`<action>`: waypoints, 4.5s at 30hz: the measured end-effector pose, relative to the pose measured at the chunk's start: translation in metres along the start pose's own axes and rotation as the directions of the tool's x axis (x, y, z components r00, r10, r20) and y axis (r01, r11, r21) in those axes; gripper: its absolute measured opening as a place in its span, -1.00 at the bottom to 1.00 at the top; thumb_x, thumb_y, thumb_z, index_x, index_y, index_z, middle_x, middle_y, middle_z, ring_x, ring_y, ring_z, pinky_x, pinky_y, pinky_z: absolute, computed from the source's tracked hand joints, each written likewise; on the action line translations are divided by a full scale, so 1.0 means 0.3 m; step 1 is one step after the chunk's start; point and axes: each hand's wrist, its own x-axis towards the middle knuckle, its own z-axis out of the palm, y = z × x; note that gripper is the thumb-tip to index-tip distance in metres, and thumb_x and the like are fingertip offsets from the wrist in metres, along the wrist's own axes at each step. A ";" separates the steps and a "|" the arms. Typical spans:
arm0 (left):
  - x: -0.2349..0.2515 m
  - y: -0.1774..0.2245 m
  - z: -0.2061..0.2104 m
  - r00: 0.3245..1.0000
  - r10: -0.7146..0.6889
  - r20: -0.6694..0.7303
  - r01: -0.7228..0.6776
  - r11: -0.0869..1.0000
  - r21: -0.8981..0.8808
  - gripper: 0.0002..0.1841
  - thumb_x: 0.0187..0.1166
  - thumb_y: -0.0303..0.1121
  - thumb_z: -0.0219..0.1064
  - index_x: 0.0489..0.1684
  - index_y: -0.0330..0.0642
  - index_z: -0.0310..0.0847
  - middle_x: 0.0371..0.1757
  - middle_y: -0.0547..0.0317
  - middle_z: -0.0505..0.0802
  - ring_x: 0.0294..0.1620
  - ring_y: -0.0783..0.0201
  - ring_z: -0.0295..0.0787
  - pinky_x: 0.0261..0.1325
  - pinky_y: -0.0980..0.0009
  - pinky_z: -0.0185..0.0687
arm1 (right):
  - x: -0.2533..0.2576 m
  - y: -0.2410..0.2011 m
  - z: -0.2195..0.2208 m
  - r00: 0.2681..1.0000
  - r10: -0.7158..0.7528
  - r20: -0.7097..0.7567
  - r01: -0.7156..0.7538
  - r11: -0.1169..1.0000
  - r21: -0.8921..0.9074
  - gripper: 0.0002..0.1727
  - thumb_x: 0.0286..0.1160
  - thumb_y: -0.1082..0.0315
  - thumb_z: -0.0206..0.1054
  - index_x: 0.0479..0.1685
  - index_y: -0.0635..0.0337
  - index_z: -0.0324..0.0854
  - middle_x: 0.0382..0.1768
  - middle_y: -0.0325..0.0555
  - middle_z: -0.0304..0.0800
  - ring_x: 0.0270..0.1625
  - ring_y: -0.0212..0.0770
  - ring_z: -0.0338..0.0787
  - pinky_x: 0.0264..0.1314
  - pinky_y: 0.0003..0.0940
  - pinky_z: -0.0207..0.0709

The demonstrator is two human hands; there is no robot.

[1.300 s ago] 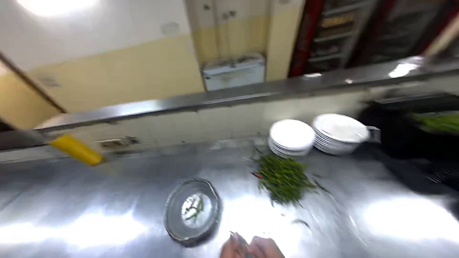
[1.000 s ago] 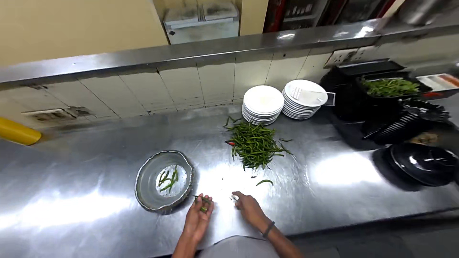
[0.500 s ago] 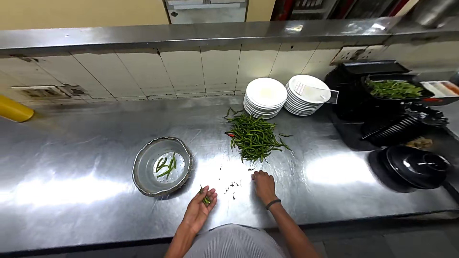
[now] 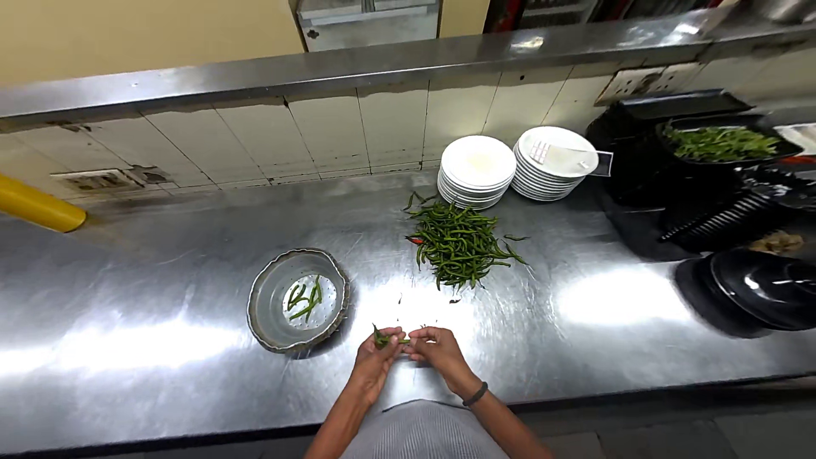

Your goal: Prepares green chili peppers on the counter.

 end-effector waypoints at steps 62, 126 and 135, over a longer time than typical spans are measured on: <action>0.012 0.035 -0.019 0.851 0.470 0.234 -0.521 0.702 0.485 -0.71 0.68 -0.48 0.22 0.26 -0.39 0.67 0.24 -0.09 0.85 0.30 0.06 0.79 0.44 0.14 0.68 | -0.025 -0.254 -0.110 0.978 -0.206 -0.024 0.190 0.938 -0.291 -0.85 0.52 0.36 0.36 -0.14 0.24 0.79 -0.44 -0.16 0.83 -0.50 -0.26 0.80 -0.35 -0.30 0.76; -0.032 0.012 0.114 0.963 -0.079 -0.259 -0.014 0.942 -0.336 -0.80 0.80 -0.40 0.14 0.20 -0.31 0.42 -0.08 -0.11 0.84 -0.13 0.05 0.89 0.04 0.14 0.85 | 0.368 -0.126 -0.221 0.973 -0.227 -0.030 0.034 0.273 -0.962 -0.65 0.61 0.07 0.30 0.06 0.13 0.79 0.22 0.11 0.75 0.29 0.14 0.74 0.21 0.13 0.65; -0.022 -0.060 0.125 0.986 -0.121 -0.113 0.104 0.984 -0.147 -0.73 0.78 -0.47 0.16 0.33 -0.40 0.41 0.09 -0.21 0.86 0.08 -0.02 0.89 0.23 0.12 0.80 | 0.099 -0.123 -0.135 0.992 -0.052 0.111 0.034 0.987 0.159 -0.79 0.67 0.48 0.21 0.12 0.47 0.47 -0.24 0.20 0.83 -0.25 0.02 0.91 -0.10 -0.11 0.85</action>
